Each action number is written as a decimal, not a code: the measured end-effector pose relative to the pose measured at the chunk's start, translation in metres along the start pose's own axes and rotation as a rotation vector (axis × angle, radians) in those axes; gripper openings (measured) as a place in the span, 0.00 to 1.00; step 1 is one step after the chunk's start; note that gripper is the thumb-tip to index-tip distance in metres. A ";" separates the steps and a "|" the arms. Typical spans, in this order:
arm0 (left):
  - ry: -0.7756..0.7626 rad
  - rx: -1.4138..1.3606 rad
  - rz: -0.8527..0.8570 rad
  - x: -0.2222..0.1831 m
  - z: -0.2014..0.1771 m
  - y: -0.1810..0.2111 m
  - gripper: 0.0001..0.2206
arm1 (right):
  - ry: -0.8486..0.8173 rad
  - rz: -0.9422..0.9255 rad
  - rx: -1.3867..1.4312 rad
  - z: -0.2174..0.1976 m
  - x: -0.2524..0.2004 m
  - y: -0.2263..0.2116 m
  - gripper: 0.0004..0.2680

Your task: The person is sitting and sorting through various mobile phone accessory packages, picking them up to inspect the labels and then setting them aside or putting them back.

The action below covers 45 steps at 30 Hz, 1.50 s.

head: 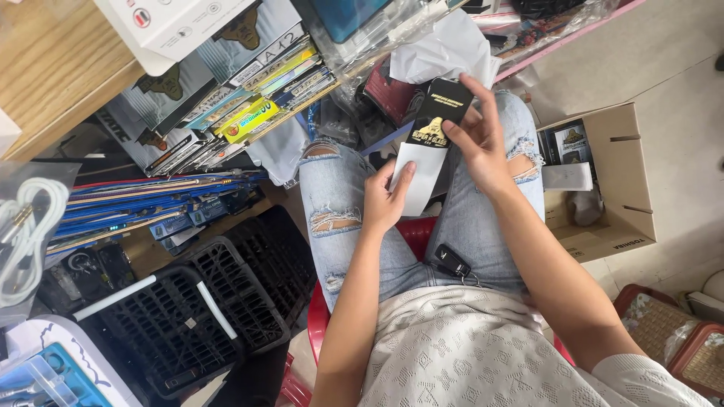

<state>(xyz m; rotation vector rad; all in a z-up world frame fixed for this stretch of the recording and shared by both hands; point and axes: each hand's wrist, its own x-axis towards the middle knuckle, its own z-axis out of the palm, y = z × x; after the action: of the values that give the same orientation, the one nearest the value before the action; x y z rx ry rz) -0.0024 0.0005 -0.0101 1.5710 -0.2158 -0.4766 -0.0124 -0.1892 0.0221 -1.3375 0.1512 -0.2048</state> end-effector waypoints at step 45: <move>0.035 0.220 -0.152 0.018 0.024 -0.020 0.17 | 0.910 0.314 -0.859 -0.366 -0.208 0.175 0.07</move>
<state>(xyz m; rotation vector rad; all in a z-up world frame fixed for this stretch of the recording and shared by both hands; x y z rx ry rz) 0.0001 -0.0277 -0.0322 1.8184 -0.1258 -0.5575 -0.2870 -0.4495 -0.2325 -1.9482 1.3254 -0.5063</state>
